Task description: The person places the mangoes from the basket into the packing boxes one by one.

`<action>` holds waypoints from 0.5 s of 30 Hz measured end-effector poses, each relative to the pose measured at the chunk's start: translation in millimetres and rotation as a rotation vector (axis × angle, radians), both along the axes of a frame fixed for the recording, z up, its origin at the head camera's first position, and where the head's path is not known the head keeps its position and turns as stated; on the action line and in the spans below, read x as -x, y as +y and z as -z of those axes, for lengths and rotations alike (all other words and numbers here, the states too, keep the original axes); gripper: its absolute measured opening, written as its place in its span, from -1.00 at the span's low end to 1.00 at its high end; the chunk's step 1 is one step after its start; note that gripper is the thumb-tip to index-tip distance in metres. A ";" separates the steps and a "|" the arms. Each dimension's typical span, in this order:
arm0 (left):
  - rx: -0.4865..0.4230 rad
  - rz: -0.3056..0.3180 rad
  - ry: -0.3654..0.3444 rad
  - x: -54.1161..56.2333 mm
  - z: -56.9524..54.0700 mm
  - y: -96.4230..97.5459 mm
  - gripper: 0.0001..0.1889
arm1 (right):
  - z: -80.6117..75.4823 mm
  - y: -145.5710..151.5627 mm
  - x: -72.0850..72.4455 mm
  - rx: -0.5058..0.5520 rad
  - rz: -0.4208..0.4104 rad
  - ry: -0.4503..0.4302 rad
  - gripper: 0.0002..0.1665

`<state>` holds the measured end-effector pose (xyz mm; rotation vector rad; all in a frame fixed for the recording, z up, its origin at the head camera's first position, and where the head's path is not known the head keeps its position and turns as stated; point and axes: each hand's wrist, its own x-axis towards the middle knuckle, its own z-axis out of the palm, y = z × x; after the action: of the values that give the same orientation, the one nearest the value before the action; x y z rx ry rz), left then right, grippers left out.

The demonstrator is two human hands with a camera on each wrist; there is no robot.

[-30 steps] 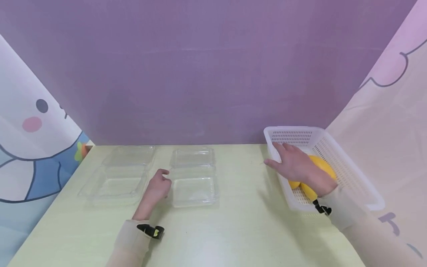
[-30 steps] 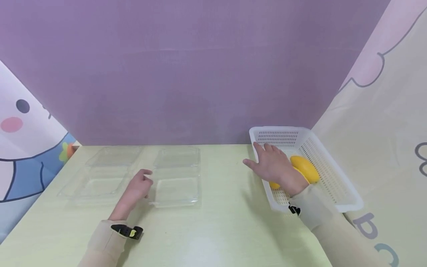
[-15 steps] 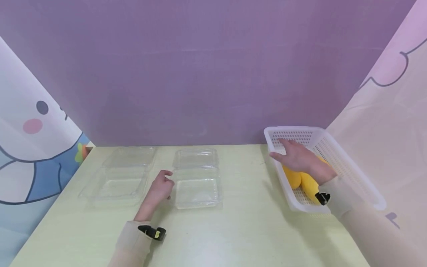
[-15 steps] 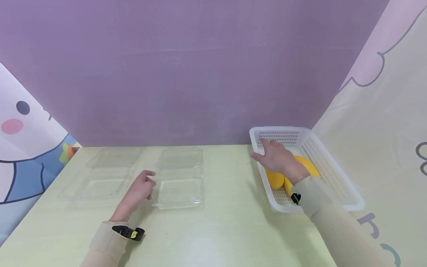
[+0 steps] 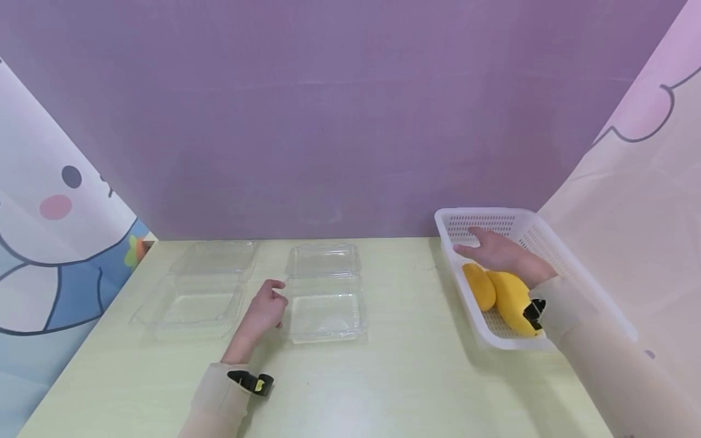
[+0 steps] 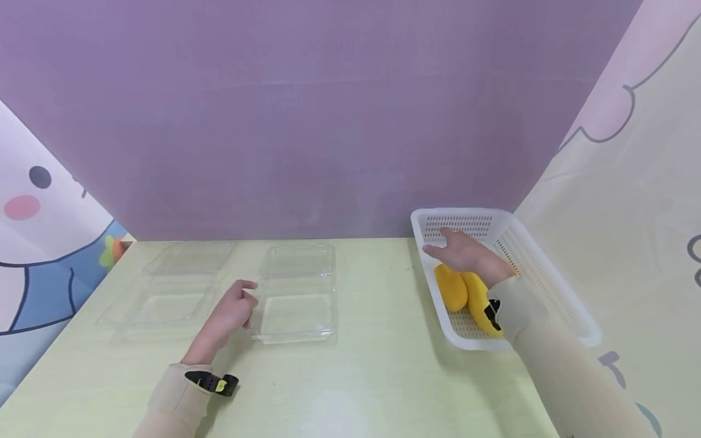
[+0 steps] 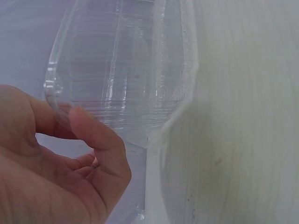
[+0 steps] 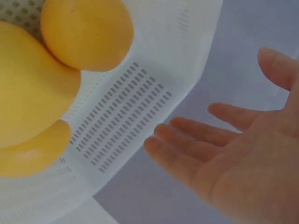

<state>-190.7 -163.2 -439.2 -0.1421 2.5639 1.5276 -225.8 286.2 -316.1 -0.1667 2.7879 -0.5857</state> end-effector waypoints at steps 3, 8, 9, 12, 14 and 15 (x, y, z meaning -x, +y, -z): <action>0.002 -0.001 0.000 -0.7 -1.1 0.5 -0.52 | 2.4 6.8 3.7 0.014 0.019 -0.041 0.07; -0.002 0.004 0.002 -2.0 -2.3 2.0 -0.52 | 7.9 17.8 11.0 0.046 0.026 -0.093 0.09; -0.006 0.005 0.000 -2.1 -2.2 2.3 -0.52 | 8.8 19.5 12.0 0.060 0.029 -0.108 0.09; -0.015 0.008 0.002 -2.7 -1.9 3.0 -0.51 | 11.3 24.0 13.1 0.109 0.048 -0.159 0.09; -0.016 0.004 0.004 -2.8 -1.3 3.0 -0.51 | 13.6 27.3 13.3 0.136 0.060 -0.186 0.10; -0.017 0.003 0.005 -2.7 -0.8 2.9 -0.51 | 14.6 28.4 13.0 0.146 0.064 -0.197 0.10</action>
<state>-188.0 -160.4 -438.5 -0.1323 2.5532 1.5510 -238.8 314.7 -330.7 -0.0476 2.5690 -0.7776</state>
